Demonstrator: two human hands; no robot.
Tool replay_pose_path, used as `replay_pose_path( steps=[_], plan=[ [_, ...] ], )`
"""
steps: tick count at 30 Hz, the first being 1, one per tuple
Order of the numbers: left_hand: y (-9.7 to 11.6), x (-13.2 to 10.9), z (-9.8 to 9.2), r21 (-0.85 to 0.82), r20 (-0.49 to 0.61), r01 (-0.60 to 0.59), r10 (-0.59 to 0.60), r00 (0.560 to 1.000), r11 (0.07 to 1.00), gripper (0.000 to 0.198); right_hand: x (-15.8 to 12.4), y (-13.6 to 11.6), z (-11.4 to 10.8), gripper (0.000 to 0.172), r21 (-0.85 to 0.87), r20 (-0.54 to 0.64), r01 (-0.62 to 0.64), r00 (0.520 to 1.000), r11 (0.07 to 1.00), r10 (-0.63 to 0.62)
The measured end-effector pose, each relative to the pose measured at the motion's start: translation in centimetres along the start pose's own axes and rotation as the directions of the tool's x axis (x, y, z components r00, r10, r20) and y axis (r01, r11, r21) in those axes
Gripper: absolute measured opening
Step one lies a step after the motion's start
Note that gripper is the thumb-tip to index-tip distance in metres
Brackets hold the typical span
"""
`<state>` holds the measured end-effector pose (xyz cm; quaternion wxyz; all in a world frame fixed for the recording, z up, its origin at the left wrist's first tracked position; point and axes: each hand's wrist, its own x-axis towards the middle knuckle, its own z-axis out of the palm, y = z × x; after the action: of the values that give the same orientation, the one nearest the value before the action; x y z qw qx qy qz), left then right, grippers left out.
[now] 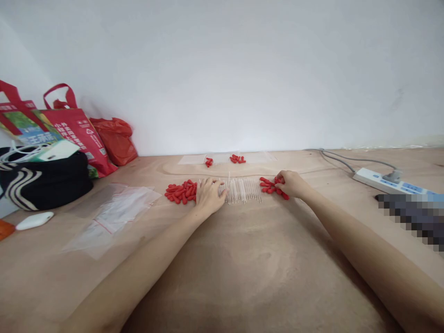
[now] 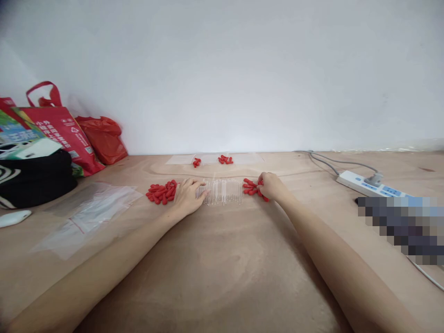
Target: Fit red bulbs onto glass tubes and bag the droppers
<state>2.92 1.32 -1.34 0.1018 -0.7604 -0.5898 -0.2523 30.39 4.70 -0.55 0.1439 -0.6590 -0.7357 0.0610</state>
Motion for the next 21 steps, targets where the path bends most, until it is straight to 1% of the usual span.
replay_pose_path(
  steps=[3,5,7,9,15,18,19,21],
  plan=[
    [0.5,1.5,0.4,0.028,0.105,0.09,-0.092,0.99,0.996,0.026,0.0,0.1,0.5,0.024,0.029,-0.075,-0.045,0.996,0.999,0.047],
    [0.7,2.3,0.5,0.048,0.143,0.128,-0.134,0.981,0.991,0.025,0.0,0.1,0.8,0.022,0.046,-0.107,-0.068,0.992,0.997,0.073],
    [0.8,2.8,0.7,0.062,0.153,0.146,-0.154,0.976,0.987,0.023,0.0,0.0,1.1,0.015,0.061,-0.104,-0.078,0.991,0.995,0.084],
    [0.9,3.3,0.9,0.078,0.16,0.165,-0.176,0.971,0.983,0.02,-0.1,-0.2,1.2,0.012,0.066,-0.101,-0.078,0.991,0.995,0.084],
    [1.5,4.1,1.1,0.126,0.192,0.208,-0.229,0.954,0.97,0.018,-0.3,-0.9,1.4,0.015,0.032,-0.149,-0.094,0.984,0.995,0.098],
    [2.0,4.4,0.9,0.13,0.218,0.23,-0.254,0.942,0.965,0.018,-0.6,-1.5,1.4,0.016,0.055,-0.268,-0.085,0.958,0.995,0.097],
    [2.1,4.5,0.9,0.129,0.225,0.243,-0.267,0.937,0.961,0.019,-0.7,-1.9,1.4,0.015,0.086,-0.324,-0.055,0.943,0.995,0.08],
    [2.2,4.6,0.9,0.127,0.236,0.273,-0.296,0.926,0.954,0.02,-1.2,-2.9,1.6,0.014,0.163,-0.435,0.068,0.901,0.984,0.01]
  ],
)
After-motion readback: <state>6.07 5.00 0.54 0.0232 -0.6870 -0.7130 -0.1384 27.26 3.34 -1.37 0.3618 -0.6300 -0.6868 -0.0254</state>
